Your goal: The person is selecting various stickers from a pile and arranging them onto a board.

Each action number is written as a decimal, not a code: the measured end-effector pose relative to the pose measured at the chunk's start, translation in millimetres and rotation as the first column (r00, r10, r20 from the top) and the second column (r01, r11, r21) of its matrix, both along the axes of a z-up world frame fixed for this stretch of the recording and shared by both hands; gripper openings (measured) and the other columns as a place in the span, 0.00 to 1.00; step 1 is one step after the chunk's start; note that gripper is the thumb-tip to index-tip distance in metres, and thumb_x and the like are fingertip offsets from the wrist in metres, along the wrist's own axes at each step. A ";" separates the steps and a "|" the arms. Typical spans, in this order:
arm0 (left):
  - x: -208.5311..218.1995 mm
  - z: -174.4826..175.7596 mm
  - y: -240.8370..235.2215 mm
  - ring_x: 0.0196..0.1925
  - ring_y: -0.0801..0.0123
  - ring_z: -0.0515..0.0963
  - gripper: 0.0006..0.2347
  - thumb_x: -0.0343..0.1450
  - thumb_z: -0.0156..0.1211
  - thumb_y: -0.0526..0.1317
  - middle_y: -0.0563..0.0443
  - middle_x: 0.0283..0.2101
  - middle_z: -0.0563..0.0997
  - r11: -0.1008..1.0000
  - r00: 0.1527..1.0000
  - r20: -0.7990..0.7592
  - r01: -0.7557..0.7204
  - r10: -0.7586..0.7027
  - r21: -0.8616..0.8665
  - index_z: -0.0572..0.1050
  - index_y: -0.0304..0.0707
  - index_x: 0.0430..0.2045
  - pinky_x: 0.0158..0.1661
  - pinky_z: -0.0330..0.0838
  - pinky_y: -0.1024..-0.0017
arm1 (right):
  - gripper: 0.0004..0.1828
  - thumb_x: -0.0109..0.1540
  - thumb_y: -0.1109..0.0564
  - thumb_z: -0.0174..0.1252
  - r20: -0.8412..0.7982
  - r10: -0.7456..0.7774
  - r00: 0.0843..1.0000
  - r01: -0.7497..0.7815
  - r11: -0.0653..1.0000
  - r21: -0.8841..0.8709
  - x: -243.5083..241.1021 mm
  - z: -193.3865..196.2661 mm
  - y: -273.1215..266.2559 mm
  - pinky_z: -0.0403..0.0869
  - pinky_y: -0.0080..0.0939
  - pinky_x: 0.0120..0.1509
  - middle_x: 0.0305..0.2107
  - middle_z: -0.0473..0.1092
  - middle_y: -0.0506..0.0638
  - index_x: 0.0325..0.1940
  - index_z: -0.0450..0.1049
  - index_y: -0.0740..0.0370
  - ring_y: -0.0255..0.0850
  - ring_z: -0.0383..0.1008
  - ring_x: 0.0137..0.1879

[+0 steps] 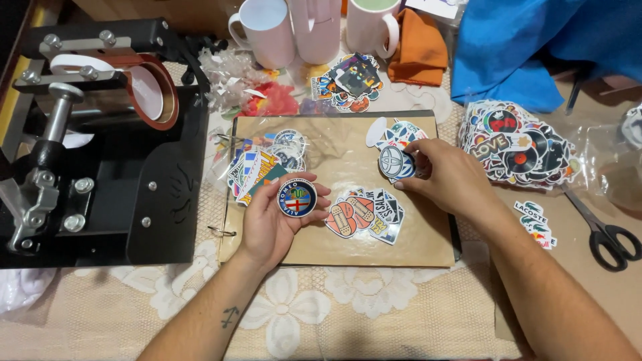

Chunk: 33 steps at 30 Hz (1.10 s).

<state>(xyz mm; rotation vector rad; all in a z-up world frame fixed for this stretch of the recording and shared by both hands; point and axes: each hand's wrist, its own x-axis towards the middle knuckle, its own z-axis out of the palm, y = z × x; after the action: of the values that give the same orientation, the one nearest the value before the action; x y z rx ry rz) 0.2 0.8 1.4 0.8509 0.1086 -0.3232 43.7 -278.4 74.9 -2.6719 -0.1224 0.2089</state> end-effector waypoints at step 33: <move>-7.6 1.2 -4.2 0.22 0.57 0.78 0.21 0.77 0.33 0.52 0.31 0.33 0.75 0.993 0.989 -0.107 0.092 -0.101 -0.080 0.68 0.31 0.42 0.13 0.70 0.74 | 0.31 0.47 0.57 0.77 -0.001 0.031 1.000 -0.031 0.988 0.149 15.3 -4.1 -1.8 0.69 0.54 0.49 0.45 0.70 0.60 0.54 0.78 0.60 0.56 0.77 0.45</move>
<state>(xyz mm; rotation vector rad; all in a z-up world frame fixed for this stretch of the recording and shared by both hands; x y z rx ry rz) -7.4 -3.5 2.6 0.7653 0.1577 -0.4629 58.9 -280.1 70.8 -2.5217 -0.1714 0.2063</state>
